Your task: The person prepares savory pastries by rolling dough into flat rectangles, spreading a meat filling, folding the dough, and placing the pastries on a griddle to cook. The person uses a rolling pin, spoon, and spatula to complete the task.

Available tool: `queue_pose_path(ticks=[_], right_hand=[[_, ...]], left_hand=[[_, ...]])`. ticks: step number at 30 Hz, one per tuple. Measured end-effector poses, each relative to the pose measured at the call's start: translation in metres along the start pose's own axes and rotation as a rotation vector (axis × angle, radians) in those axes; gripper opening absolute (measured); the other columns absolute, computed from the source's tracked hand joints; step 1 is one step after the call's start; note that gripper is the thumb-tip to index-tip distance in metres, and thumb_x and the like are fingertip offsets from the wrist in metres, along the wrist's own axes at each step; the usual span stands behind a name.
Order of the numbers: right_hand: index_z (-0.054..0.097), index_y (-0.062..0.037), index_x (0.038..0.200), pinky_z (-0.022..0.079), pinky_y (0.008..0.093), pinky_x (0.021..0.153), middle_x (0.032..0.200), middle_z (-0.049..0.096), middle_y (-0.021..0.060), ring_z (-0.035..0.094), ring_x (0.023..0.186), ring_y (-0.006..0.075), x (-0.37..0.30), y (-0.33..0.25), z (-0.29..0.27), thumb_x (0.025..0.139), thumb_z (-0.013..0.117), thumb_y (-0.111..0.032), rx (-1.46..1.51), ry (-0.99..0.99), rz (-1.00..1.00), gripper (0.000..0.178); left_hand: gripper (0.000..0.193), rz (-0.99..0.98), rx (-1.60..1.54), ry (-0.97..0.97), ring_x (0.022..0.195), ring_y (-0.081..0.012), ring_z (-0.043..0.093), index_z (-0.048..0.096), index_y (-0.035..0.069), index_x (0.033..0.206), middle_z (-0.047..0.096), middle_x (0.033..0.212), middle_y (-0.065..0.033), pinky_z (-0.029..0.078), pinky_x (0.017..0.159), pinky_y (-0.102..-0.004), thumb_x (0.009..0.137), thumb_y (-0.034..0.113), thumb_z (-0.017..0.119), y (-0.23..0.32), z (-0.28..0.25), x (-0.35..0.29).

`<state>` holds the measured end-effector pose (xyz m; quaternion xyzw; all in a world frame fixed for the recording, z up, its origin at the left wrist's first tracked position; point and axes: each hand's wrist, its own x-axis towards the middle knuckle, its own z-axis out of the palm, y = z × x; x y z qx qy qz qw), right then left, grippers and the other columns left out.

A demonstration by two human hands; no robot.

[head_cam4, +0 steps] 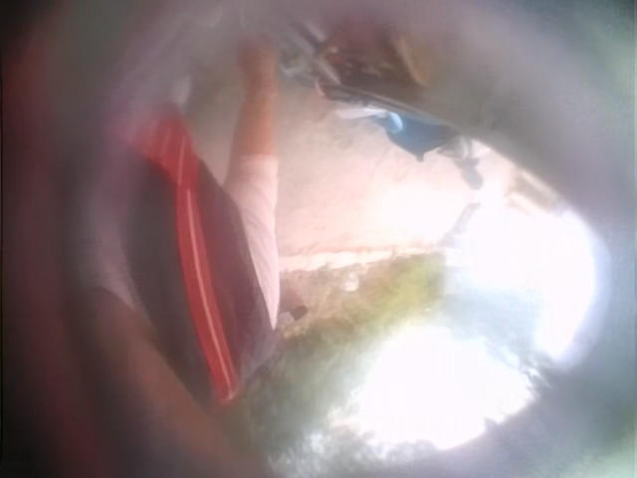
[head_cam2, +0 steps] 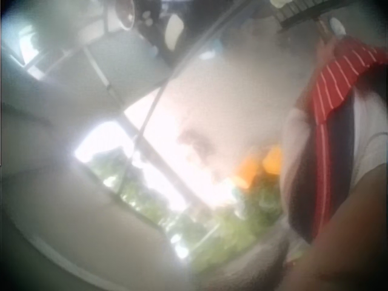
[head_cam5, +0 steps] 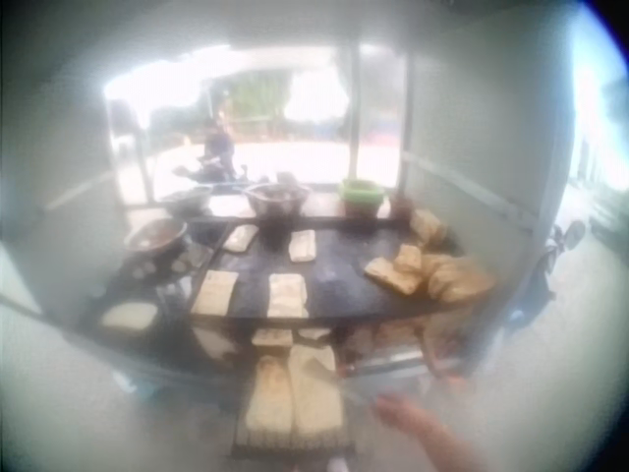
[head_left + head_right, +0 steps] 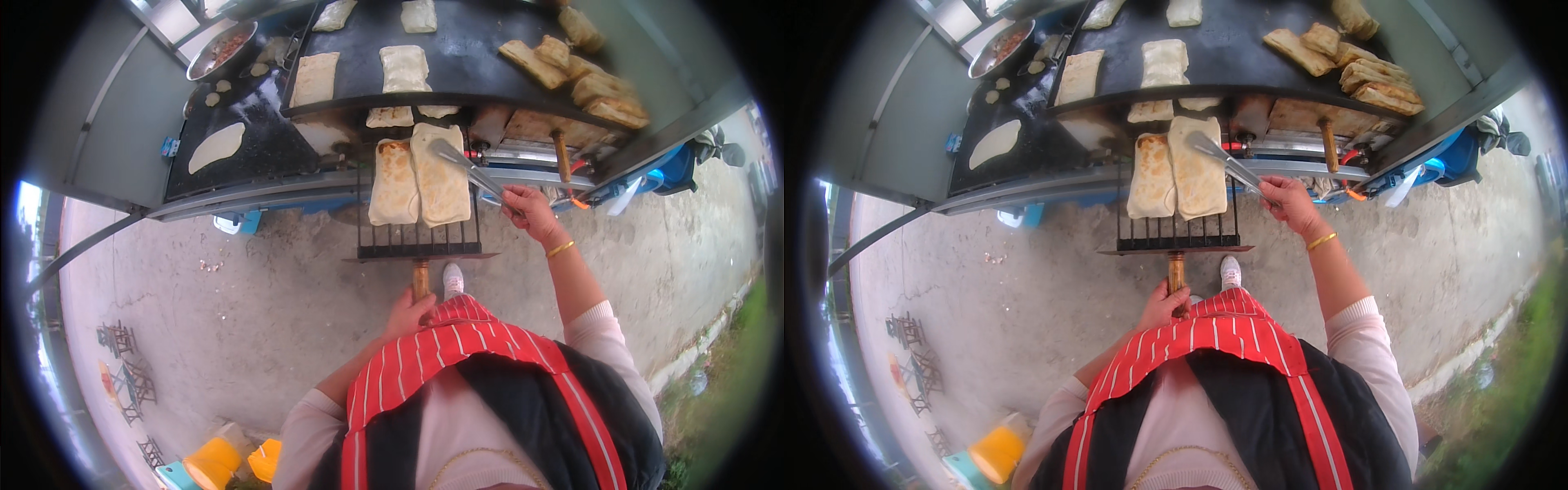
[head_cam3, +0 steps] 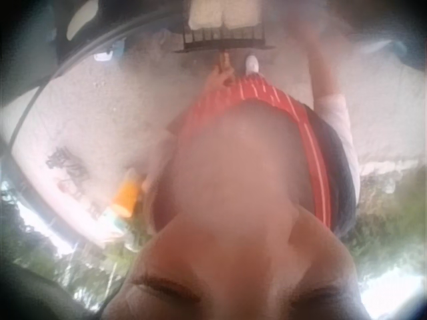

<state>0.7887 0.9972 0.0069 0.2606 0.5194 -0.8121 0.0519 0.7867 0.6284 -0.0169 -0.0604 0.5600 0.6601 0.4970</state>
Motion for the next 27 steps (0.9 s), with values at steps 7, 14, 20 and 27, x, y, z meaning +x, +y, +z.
queue_pose_path(ticks=[7, 14, 20, 27], right_hand=[[0.067, 0.0022, 0.126, 0.031, 0.0181, 0.05, 0.081, 0.062, 0.0015, 0.048, 0.063, 0.005, 0.018, -0.055, -0.033, 0.093, 0.076, -0.017, -0.314, -0.257, 0.152, 0.039], [0.067, -0.0001, 0.128, 0.046, 0.0306, 0.057, 0.082, 0.064, 0.0016, 0.055, 0.064, 0.0125, -0.028, -0.129, -0.001, 0.089, 0.075, -0.006, -0.948, -0.2, -0.788, 0.041], [0.066, -0.0052, 0.131, 0.043, 0.0301, 0.058, 0.073, 0.051, 0.0011, 0.056, 0.065, 0.0152, -0.012, -0.122, 0.0, 0.08, 0.07, -0.007, -1.804, -0.213, -1.636, 0.051], [0.066, -0.0098, 0.132, 0.042, 0.0308, 0.062, 0.081, 0.051, 0.0007, 0.055, 0.071, 0.0138, -0.018, -0.135, -0.053, 0.081, 0.07, -0.009, -1.933, -0.406, -1.51, 0.052]], left_hand=[[0.026, -0.001, 0.091, 0.02, 0.066, -0.0099, 0.057, 0.053, 0.006, 0.117, 0.06, 0.08, -0.0015, 0.048, 0.058, -0.0275, 0.1, 0.022, 0.066, 0.006, 0.003, -0.002], [0.041, 0.086, 0.166, 0.176, 0.076, -0.0094, 0.058, 0.058, 0.005, 0.121, 0.063, 0.086, -0.0002, 0.049, 0.067, -0.0278, 0.093, 0.029, 0.075, -0.005, 0.0, -0.004], [0.05, 0.057, 0.23, 0.314, 0.084, -0.0117, 0.063, 0.06, 0.001, 0.126, 0.068, 0.095, -0.0038, 0.051, 0.073, -0.0292, 0.089, 0.03, 0.077, 0.001, 0.007, -0.004], [0.029, 0.084, 0.169, 0.425, 0.055, -0.0089, 0.051, 0.059, 0.004, 0.106, 0.055, 0.068, 0.0015, 0.04, 0.051, -0.027, 0.09, 0.023, 0.074, 0.015, 0.038, -0.018]])
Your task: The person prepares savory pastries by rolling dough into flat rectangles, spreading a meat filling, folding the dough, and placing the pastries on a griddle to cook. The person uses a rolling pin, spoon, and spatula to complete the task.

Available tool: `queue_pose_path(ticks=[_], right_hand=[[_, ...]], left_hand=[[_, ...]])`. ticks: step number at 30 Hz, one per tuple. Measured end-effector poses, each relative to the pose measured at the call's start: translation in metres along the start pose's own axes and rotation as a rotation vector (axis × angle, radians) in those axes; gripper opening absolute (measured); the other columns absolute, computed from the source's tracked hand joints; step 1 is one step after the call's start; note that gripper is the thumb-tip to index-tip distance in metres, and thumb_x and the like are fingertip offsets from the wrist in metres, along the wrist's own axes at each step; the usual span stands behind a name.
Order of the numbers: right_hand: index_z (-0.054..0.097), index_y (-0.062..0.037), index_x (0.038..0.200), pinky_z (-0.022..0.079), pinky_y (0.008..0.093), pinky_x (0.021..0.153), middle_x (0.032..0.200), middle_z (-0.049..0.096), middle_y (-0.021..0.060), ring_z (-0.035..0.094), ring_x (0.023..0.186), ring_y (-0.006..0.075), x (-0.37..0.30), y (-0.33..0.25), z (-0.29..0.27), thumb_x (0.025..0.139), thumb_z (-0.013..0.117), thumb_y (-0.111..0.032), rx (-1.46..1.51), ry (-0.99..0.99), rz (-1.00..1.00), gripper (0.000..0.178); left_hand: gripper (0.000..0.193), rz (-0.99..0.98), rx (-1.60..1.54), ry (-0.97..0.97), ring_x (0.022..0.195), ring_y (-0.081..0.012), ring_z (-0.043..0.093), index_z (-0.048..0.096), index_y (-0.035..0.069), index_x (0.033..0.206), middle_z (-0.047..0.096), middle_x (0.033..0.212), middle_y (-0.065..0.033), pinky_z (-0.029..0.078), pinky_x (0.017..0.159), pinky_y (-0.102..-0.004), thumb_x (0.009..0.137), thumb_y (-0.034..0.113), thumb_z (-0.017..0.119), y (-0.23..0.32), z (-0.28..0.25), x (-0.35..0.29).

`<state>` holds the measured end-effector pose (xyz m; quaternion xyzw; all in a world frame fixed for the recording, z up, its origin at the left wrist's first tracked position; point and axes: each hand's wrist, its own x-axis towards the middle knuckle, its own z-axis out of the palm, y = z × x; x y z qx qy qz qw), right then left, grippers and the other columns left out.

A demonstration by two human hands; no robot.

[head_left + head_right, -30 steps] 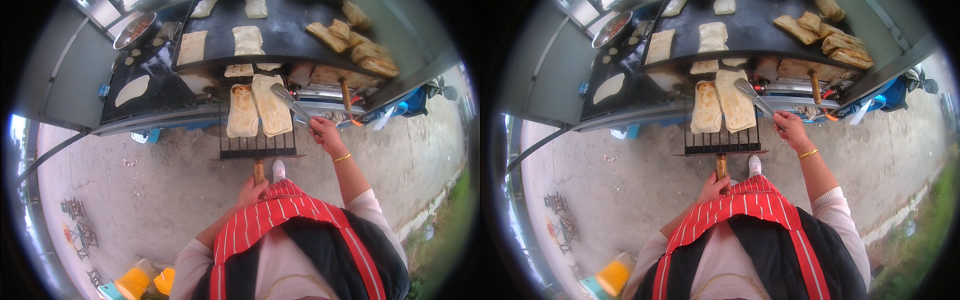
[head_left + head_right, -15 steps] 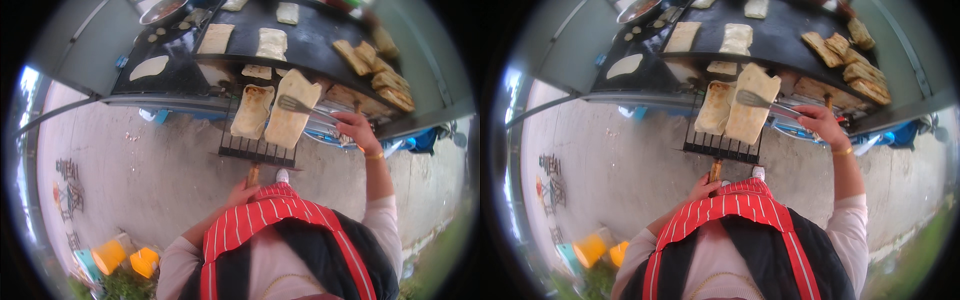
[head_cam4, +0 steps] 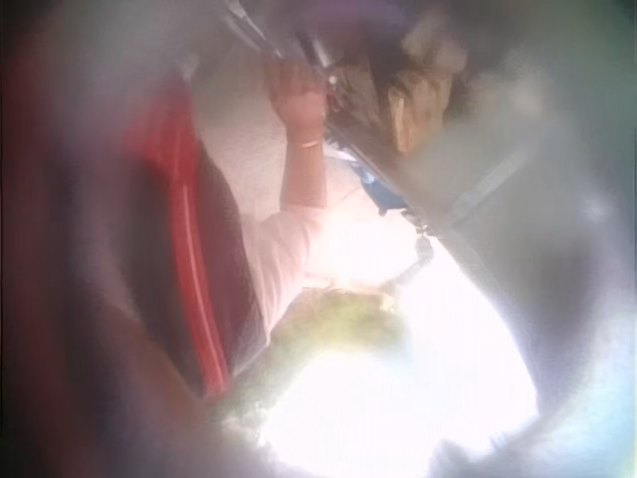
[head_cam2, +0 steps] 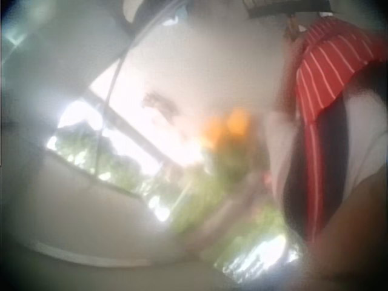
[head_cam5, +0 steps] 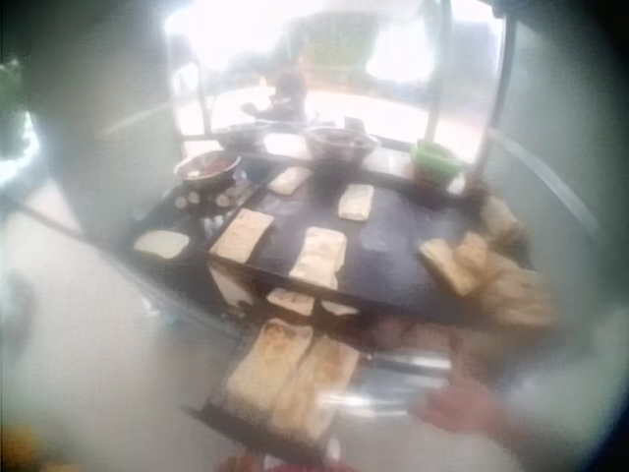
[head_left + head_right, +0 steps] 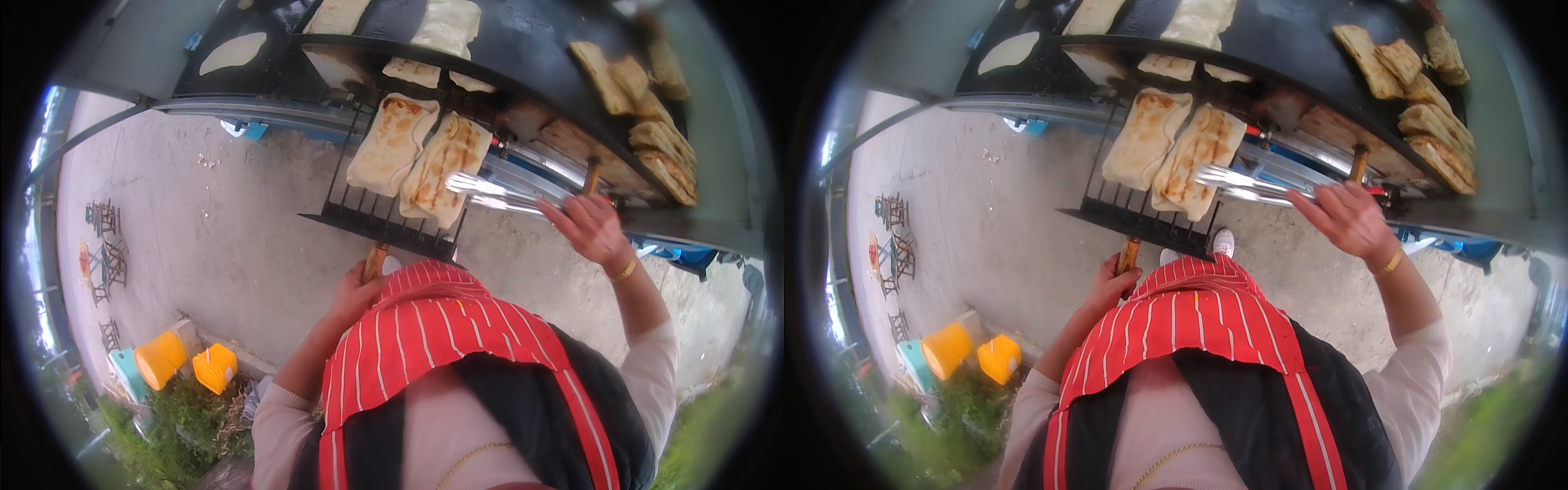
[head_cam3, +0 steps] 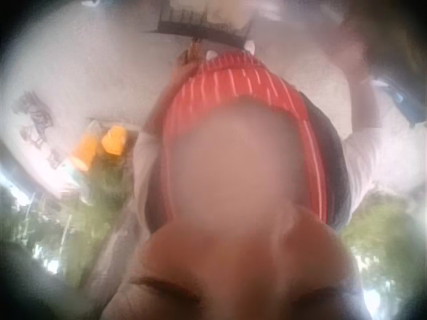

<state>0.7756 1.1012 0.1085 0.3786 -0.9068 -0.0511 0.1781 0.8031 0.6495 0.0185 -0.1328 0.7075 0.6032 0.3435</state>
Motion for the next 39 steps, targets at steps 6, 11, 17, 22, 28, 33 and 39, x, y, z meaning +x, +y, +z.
queue_pose_path(ticks=[6, 11, 17, 22, 28, 33, 39], right_hand=[[0.063, -0.0007, 0.134, 0.053, 0.0304, 0.081, 0.102, 0.071, 0.0072, 0.065, 0.085, 0.0163, -0.008, 0.03, 0.016, 0.092, 0.074, -0.013, 0.846, 0.065, 0.818, 0.045], [0.064, 0.004, 0.132, 0.049, 0.0265, 0.076, 0.097, 0.068, 0.0008, 0.056, 0.084, 0.0085, 0.06, 0.042, 0.052, 0.101, 0.065, -0.017, 1.079, -0.109, 0.987, 0.037], [0.069, 0.005, 0.124, 0.046, 0.0237, 0.065, 0.086, 0.066, -0.0013, 0.053, 0.073, 0.006, 0.067, 0.074, 0.072, 0.099, 0.07, -0.021, 1.28, -0.08, 1.106, 0.036], [0.071, 0.0047, 0.12, 0.041, 0.0215, 0.06, 0.081, 0.062, -0.0029, 0.049, 0.068, 0.0043, 0.075, 0.071, 0.069, 0.1, 0.069, -0.019, 1.357, -0.078, 1.117, 0.032], [0.073, 0.0029, 0.11, 0.033, 0.0211, 0.055, 0.071, 0.056, -0.0043, 0.044, 0.062, 0.0033, 0.09, 0.076, 0.085, 0.099, 0.071, -0.024, 1.495, -0.127, 1.078, 0.029], [0.072, 0.0022, 0.119, 0.032, 0.0212, 0.052, 0.07, 0.056, -0.0036, 0.043, 0.059, 0.0031, 0.092, 0.083, 0.098, 0.099, 0.07, -0.026, 1.607, -0.226, 1.047, 0.035], [0.072, 0.002, 0.122, 0.031, 0.0216, 0.051, 0.071, 0.057, -0.0037, 0.042, 0.059, 0.0028, 0.134, 0.051, 0.116, 0.098, 0.071, -0.023, 1.778, -0.329, 0.946, 0.034]], left_hand=[[0.046, -0.074, 0.222, 0.016, 0.085, -0.0193, 0.067, 0.064, -0.001, 0.114, 0.071, 0.093, -0.0125, 0.052, 0.079, -0.0362, 0.085, 0.034, 0.074, 0.001, -0.004, 0.003], [0.048, -0.056, 0.332, 0.069, 0.086, -0.0288, 0.069, 0.064, -0.001, 0.114, 0.071, 0.094, -0.0184, 0.052, 0.082, -0.0402, 0.085, 0.037, 0.071, 0.0, -0.004, 0.002], [0.047, -0.063, 0.333, 0.065, 0.087, -0.0316, 0.07, 0.064, 0.0, 0.114, 0.071, 0.094, -0.0204, 0.052, 0.082, -0.0415, 0.085, 0.038, 0.07, -0.001, -0.003, 0.004], [0.045, -0.057, 0.282, 0.079, 0.086, -0.0314, 0.07, 0.064, 0.0, 0.112, 0.07, 0.092, -0.021, 0.052, 0.079, -0.0416, 0.086, 0.036, 0.07, -0.003, 0.001, 0.004], [0.046, -0.05, 0.335, 0.083, 0.086, -0.0329, 0.07, 0.065, 0.0, 0.112, 0.071, 0.092, -0.0213, 0.052, 0.08, -0.0417, 0.086, 0.038, 0.071, 0.004, 0.002, 0.001], [0.047, -0.048, 0.366, 0.107, 0.089, -0.0371, 0.07, 0.065, 0.001, 0.115, 0.071, 0.095, -0.0228, 0.052, 0.081, -0.0435, 0.087, 0.039, 0.07, 0.002, 0.003, 0.001], [0.051, -0.022, 0.377, 0.111, 0.091, -0.0394, 0.07, 0.065, 0.001, 0.113, 0.071, 0.096, -0.0256, 0.052, 0.083, -0.0454, 0.085, 0.043, 0.071, 0.011, 0.003, -0.002]])
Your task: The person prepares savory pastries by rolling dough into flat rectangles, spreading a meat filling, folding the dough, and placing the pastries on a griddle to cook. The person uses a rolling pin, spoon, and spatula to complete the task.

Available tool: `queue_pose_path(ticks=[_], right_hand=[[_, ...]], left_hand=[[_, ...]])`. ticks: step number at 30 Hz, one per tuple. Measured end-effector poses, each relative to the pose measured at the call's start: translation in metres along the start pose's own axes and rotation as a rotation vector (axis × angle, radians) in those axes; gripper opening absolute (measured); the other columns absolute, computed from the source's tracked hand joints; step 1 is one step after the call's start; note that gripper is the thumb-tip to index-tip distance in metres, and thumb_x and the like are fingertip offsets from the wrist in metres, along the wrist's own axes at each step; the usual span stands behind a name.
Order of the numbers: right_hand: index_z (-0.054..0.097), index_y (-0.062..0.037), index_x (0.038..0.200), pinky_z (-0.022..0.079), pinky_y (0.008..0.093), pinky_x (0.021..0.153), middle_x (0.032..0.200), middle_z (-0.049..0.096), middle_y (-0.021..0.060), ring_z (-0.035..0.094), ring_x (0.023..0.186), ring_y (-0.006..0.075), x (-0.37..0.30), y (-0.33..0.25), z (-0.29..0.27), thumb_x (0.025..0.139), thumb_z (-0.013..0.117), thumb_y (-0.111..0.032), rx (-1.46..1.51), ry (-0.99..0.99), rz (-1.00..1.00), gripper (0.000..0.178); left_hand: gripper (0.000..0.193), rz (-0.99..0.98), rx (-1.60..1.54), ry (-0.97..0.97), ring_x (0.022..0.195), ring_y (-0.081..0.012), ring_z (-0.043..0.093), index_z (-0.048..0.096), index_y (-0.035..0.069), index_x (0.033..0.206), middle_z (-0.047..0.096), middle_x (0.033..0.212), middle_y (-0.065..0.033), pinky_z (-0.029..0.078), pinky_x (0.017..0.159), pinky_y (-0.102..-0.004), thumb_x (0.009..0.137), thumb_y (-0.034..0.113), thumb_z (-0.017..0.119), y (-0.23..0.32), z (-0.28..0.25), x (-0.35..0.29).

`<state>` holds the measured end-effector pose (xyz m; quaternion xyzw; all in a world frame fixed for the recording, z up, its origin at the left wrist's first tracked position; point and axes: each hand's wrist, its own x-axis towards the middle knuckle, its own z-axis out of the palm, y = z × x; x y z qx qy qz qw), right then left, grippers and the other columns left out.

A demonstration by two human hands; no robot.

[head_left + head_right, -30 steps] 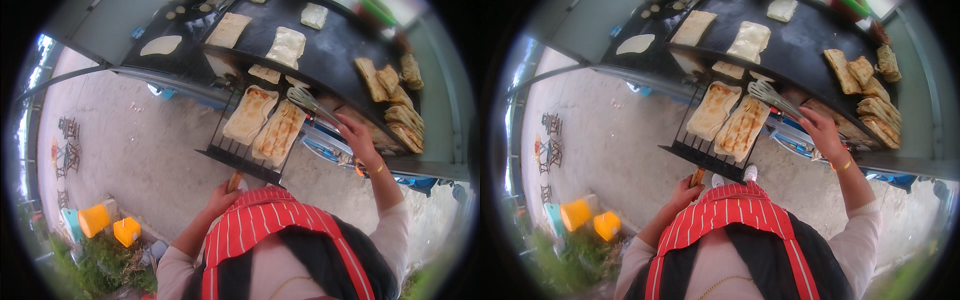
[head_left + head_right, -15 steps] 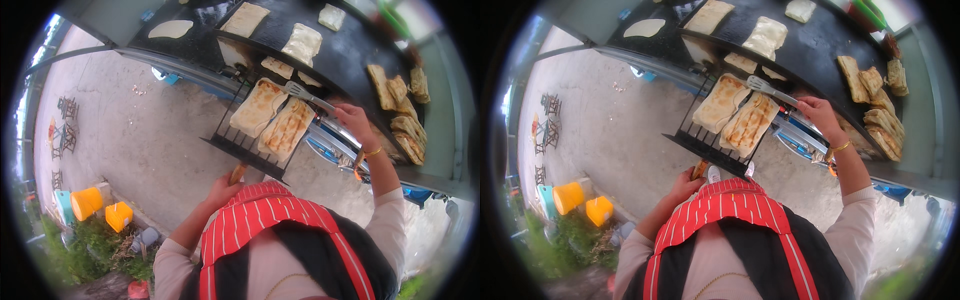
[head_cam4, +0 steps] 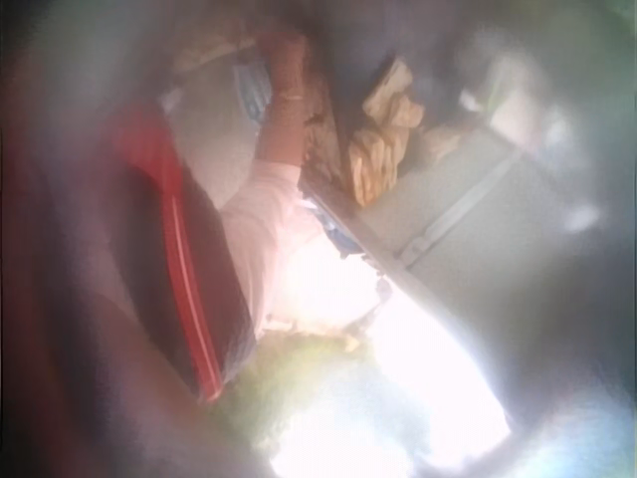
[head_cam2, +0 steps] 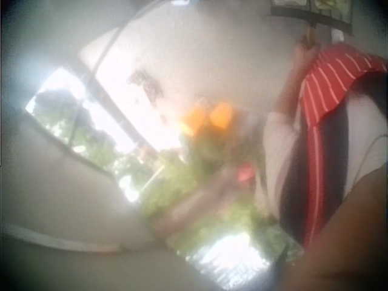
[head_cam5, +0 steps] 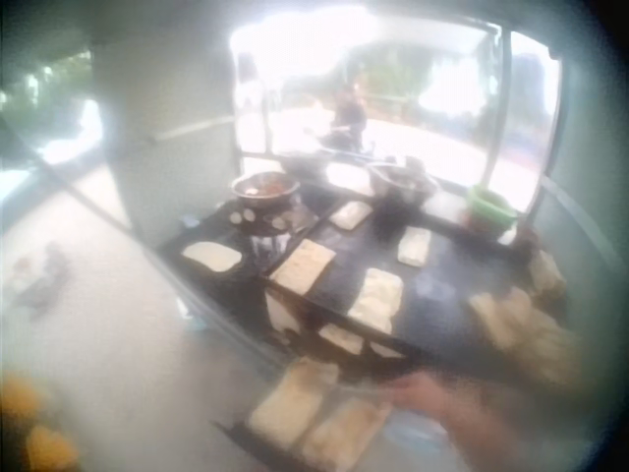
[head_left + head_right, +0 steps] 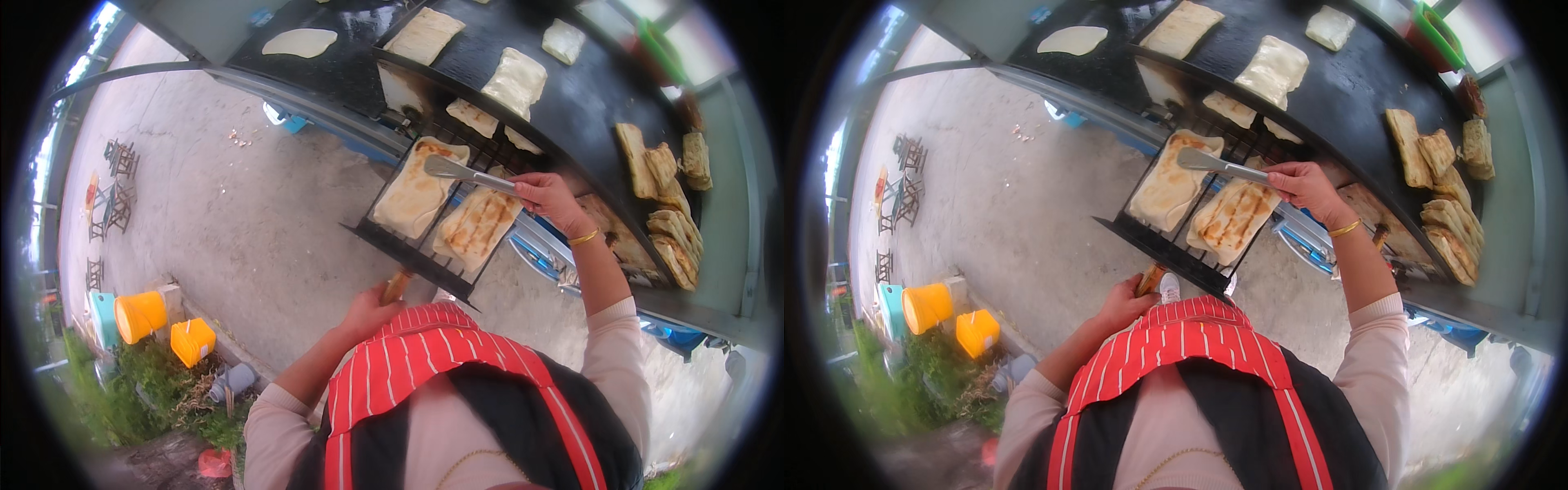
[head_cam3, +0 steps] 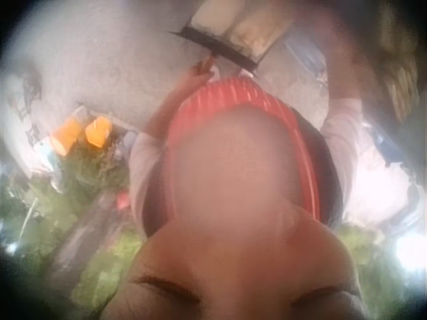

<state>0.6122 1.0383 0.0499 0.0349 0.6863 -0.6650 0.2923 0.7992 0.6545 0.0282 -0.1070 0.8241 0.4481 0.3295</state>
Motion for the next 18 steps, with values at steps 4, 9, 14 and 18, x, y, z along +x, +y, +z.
queue_pose_path(ticks=[4, 9, 14, 18], right_hand=[[0.072, 0.0021, 0.122, 0.039, 0.0232, 0.055, 0.073, 0.059, -0.0036, 0.049, 0.064, 0.0037, -0.021, -0.022, 0.021, 0.095, 0.074, -0.015, -0.081, 0.078, -0.203, 0.032], [0.071, -0.001, 0.123, 0.049, 0.0294, 0.06, 0.073, 0.063, -0.0001, 0.061, 0.067, 0.0106, -0.093, -0.073, 0.05, 0.082, 0.081, -0.005, -1.018, 0.4, -0.984, 0.042], [0.072, -0.0071, 0.119, 0.044, 0.0316, 0.054, 0.072, 0.056, 0.0021, 0.058, 0.061, 0.0185, -0.103, -0.044, 0.085, 0.079, 0.08, -0.01, -1.629, 0.44, -1.17, 0.04], [0.071, -0.0071, 0.121, 0.041, 0.032, 0.052, 0.071, 0.049, 0.0023, 0.053, 0.058, 0.017, -0.119, -0.016, 0.088, 0.079, 0.08, -0.015, -1.577, 0.315, -1.077, 0.044]], left_hand=[[0.04, 0.029, 0.024, 0.0, 0.067, -0.0171, 0.06, 0.063, 0.0, 0.105, 0.064, 0.075, -0.0089, 0.049, 0.065, -0.0374, 0.087, 0.034, 0.074, -0.015, 0.002, 0.003], [0.04, 0.068, 0.035, 0.001, 0.075, -0.0273, 0.065, 0.062, 0.001, 0.1, 0.066, 0.081, -0.0166, 0.05, 0.07, -0.0409, 0.087, 0.037, 0.073, -0.009, 0.0, 0.003], [0.047, 0.113, 0.052, -0.023, 0.088, -0.039, 0.07, 0.062, -0.001, 0.104, 0.07, 0.091, -0.0247, 0.052, 0.078, -0.0461, 0.086, 0.042, 0.073, -0.004, -0.004, 0.008], [0.049, 0.129, 0.08, -0.058, 0.08, -0.0349, 0.072, 0.063, 0.0, 0.106, 0.071, 0.084, -0.0199, 0.053, 0.072, -0.0448, 0.087, 0.044, 0.073, -0.02, -0.006, 0.024]])
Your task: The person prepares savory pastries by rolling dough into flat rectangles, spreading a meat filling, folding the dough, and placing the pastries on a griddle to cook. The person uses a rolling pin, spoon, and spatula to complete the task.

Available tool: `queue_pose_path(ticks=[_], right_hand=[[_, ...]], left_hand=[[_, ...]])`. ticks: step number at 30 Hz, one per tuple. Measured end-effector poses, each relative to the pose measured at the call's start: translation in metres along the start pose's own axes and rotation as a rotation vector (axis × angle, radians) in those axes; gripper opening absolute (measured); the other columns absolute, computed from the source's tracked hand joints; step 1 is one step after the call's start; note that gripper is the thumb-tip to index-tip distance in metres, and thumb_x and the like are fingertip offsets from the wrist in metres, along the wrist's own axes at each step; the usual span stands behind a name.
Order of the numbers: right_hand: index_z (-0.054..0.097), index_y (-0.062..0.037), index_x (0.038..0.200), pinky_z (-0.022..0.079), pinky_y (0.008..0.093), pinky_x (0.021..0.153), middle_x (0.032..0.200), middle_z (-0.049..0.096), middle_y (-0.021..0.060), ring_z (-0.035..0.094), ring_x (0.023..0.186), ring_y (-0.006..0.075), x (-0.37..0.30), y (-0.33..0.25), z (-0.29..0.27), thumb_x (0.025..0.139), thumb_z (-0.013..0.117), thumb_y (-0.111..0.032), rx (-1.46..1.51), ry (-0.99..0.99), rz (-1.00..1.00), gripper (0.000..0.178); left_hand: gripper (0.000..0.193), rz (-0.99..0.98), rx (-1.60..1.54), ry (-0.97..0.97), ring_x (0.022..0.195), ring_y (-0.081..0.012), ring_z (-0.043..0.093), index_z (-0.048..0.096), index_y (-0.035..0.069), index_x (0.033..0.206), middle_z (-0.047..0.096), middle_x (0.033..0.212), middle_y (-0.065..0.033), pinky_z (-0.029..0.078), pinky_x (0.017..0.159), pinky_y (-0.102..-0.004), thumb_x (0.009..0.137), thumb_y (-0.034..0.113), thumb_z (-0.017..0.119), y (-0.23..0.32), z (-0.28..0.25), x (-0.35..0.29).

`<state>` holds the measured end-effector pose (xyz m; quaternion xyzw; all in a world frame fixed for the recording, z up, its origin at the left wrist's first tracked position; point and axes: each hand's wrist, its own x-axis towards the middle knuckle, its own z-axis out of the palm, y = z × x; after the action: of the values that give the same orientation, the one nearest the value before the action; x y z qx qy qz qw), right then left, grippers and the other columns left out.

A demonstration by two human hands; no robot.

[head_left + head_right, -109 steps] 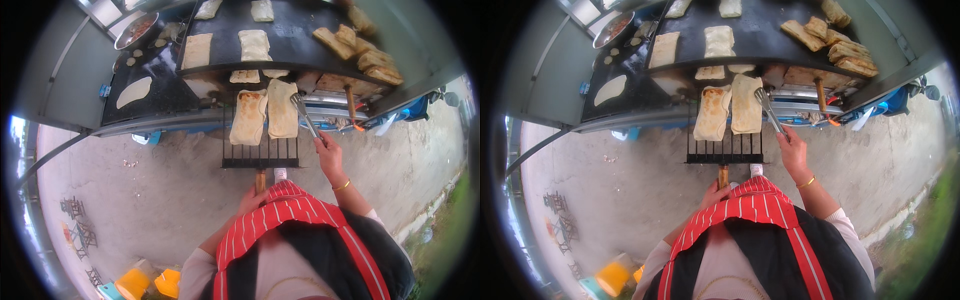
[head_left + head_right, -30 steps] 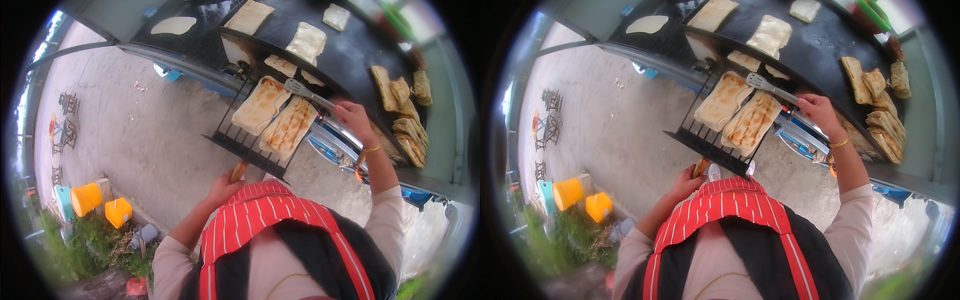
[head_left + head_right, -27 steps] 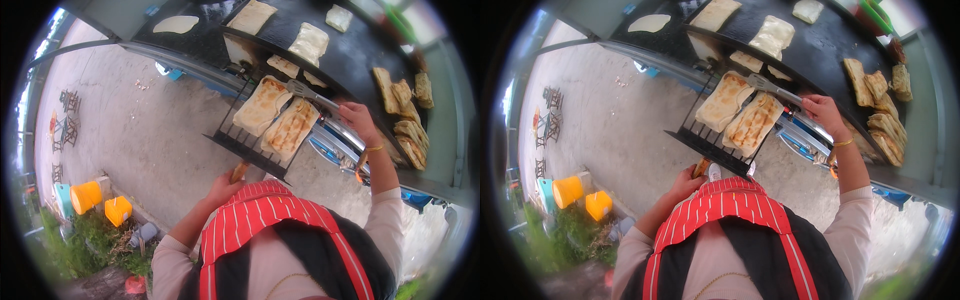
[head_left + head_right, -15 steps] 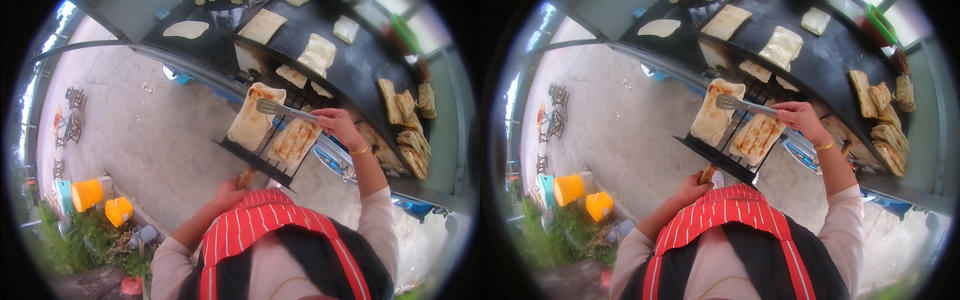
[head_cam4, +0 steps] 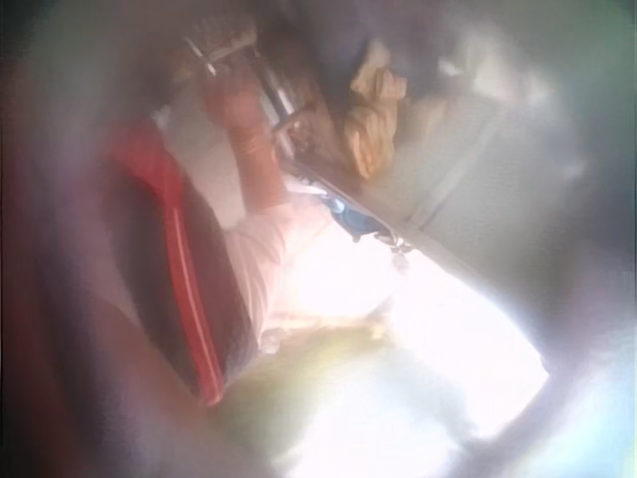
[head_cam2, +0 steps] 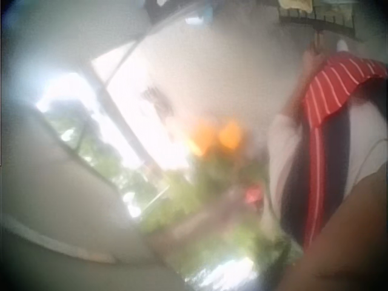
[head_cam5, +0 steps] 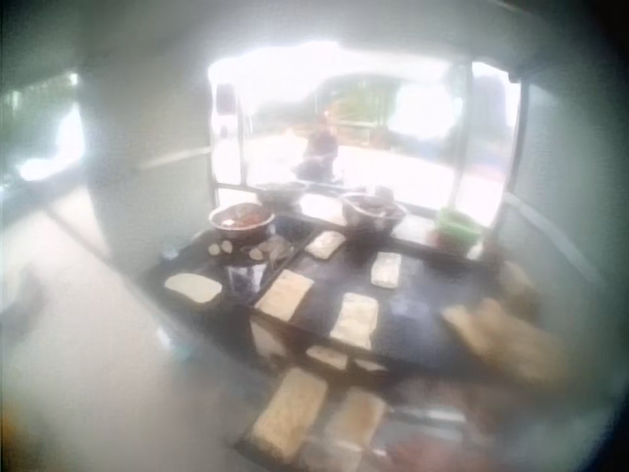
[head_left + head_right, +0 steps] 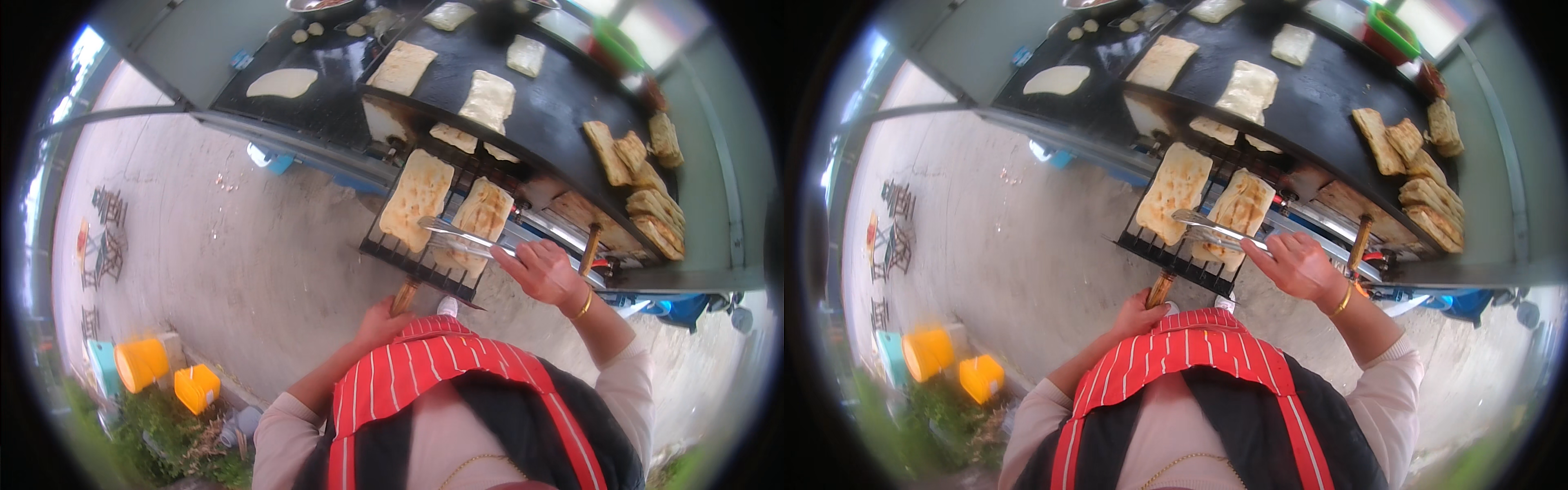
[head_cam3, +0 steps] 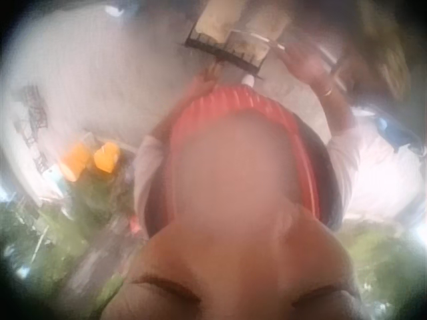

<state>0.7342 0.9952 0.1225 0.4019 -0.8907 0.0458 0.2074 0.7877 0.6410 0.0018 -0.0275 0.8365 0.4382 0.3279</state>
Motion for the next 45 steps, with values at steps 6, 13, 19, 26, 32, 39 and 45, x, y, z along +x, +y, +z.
queue_pose_path(ticks=[6, 13, 19, 26, 32, 39, 45], right_hand=[[0.068, -0.0061, 0.125, 0.051, 0.0322, 0.06, 0.085, 0.067, 0.0109, 0.064, 0.065, 0.025, -0.091, -0.056, 0.015, 0.087, 0.08, -0.015, 0.246, 0.264, 1.03, 0.041], [0.071, -0.0027, 0.121, 0.048, 0.0285, 0.062, 0.073, 0.06, 0.0075, 0.052, 0.067, 0.0091, -0.087, -0.107, 0.053, 0.094, 0.073, -0.016, 0.63, 0.4, 1.554, 0.03], [0.071, 0.0, 0.119, 0.048, 0.0284, 0.062, 0.074, 0.062, 0.0083, 0.054, 0.066, 0.0093, -0.075, -0.097, 0.066, 0.092, 0.076, -0.016, 0.649, 0.55, 1.444, 0.032], [0.071, -0.0016, 0.121, 0.047, 0.0259, 0.062, 0.078, 0.066, 0.0015, 0.054, 0.069, 0.0066, -0.145, -0.077, 0.075, 0.093, 0.075, -0.017, 0.514, 0.871, 1.553, 0.033], [0.072, -0.0164, 0.123, 0.055, 0.0376, 0.066, 0.083, 0.072, 0.0155, 0.07, 0.07, 0.0272, -0.125, -0.074, 0.029, 0.092, 0.075, -0.035, 0.515, 0.623, 1.656, 0.036], [0.071, -0.0179, 0.123, 0.056, 0.0395, 0.068, 0.082, 0.073, 0.0139, 0.072, 0.072, 0.0283, -0.15, -0.112, 0.006, 0.092, 0.074, -0.039, 0.434, 0.671, 1.647, 0.037], [0.069, -0.009, 0.126, 0.056, 0.0331, 0.074, 0.09, 0.073, 0.0097, 0.069, 0.079, 0.017, -0.112, -0.086, -0.005, 0.093, 0.075, -0.029, 0.649, 0.681, 1.418, 0.039]], left_hand=[[0.05, 0.039, -0.05, -0.003, 0.07, -0.0271, 0.072, 0.064, 0.0, 0.105, 0.071, 0.08, -0.0163, 0.054, 0.065, -0.0412, 0.087, 0.045, 0.073, -0.001, 0.001, 0.012], [0.052, -0.093, -0.016, -0.025, 0.075, -0.0264, 0.074, 0.066, 0.003, 0.113, 0.074, 0.083, -0.0126, 0.056, 0.069, -0.0408, 0.085, 0.047, 0.075, -0.009, 0.005, 0.041], [0.045, -0.034, 0.068, -0.001, 0.075, -0.0259, 0.073, 0.069, 0.007, 0.097, 0.074, 0.082, -0.0106, 0.056, 0.069, -0.0419, 0.087, 0.051, 0.071, 0.002, -0.005, 0.073], [0.039, 0.314, -0.093, -0.021, 0.058, -0.0189, 0.059, 0.063, 0.009, 0.09, 0.06, 0.07, -0.0047, 0.048, 0.055, -0.038, 0.103, 0.044, 0.051, 0.06, 0.008, 0.153], [0.055, -0.161, -0.966, 0.01, 0.053, -0.0188, 0.046, 0.054, 0.008, 0.101, 0.05, 0.066, -0.0056, 0.041, 0.052, -0.0355, 0.104, 0.059, 0.034, 0.107, -0.001, 0.218], [0.059, -0.16, -1.102, -0.163, 0.053, -0.0213, 0.046, 0.056, 0.014, 0.097, 0.053, 0.068, -0.0046, 0.039, 0.058, -0.0398, 0.1, 0.068, 0.032, 0.147, 0.012, 0.279], [0.036, 0.348, 0.239, -0.018, 0.081, -0.0249, 0.062, 0.06, 0.013, 0.114, 0.065, 0.09, -0.0068, 0.049, 0.075, -0.045, 0.097, 0.044, 0.057, 0.027, -0.096, 0.316]])
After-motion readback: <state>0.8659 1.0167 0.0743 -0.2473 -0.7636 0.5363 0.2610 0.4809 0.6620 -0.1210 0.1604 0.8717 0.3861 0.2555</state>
